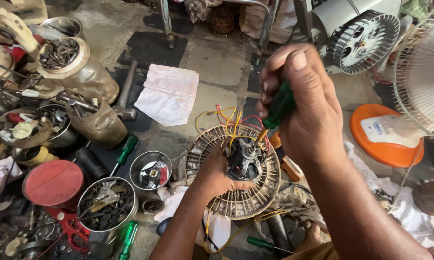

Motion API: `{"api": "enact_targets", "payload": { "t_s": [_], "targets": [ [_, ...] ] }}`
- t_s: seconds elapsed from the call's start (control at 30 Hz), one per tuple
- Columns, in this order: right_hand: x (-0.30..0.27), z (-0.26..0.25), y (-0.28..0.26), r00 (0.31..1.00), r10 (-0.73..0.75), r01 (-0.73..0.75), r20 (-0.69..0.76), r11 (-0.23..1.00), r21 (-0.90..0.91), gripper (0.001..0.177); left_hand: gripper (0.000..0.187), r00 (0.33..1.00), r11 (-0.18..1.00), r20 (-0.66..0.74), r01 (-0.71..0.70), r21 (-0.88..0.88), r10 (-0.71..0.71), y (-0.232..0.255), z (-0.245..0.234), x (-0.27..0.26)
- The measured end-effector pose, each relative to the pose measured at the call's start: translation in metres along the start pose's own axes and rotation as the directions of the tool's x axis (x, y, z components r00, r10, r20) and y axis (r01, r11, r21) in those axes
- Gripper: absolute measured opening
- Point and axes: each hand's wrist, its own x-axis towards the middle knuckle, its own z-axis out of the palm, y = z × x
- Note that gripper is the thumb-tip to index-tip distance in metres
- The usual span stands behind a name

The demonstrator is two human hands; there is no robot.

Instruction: The person uses a screwdriver and an oil dispenser to repair a fan motor assembly, tightening screws on the central hub and applying lubricant to the shaft while working on the floor.

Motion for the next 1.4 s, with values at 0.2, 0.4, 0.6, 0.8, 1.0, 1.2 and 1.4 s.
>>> {"api": "enact_targets", "payload": {
  "t_s": [0.2,0.4,0.6,0.8,1.0,1.2,1.4],
  "targets": [
    [-0.005,0.003,0.012,0.949,-0.309,0.312,0.06,0.948,-0.065,0.028,0.102,0.996,0.995,-0.009,-0.089,0.048,0.089,-0.001,0.0,-0.002],
    [-0.01,0.005,0.009,0.962,-0.274,0.272,-0.003,0.955,0.12,0.029,0.1,0.977,0.965,-0.018,-0.205,0.161,0.211,0.005,-0.002,-0.006],
    [-0.003,-0.004,0.005,0.99,-0.137,0.14,-0.035,0.98,0.139,0.034,0.087,1.0,0.926,-0.024,0.021,0.376,-0.013,0.034,-0.051,-0.031],
    [-0.008,-0.009,0.014,0.962,-0.274,0.265,0.022,0.946,0.189,0.022,0.023,0.917,0.927,-0.34,-0.074,0.367,0.207,0.095,-0.043,-0.044],
    [-0.012,-0.007,-0.004,0.987,-0.158,0.142,0.019,0.928,0.345,0.041,0.027,0.884,0.906,-0.291,-0.268,0.328,0.367,0.114,-0.012,-0.026],
    [-0.017,-0.015,0.007,0.998,-0.069,0.064,0.01,0.964,0.258,0.039,0.023,0.935,0.946,-0.288,-0.118,0.301,0.209,0.109,0.003,-0.018],
    [-0.026,-0.054,-0.026,0.978,-0.129,0.187,-0.166,0.893,0.408,0.035,0.016,0.9,0.959,-0.383,-0.108,0.262,0.207,0.097,0.022,-0.023]
  ]
}}
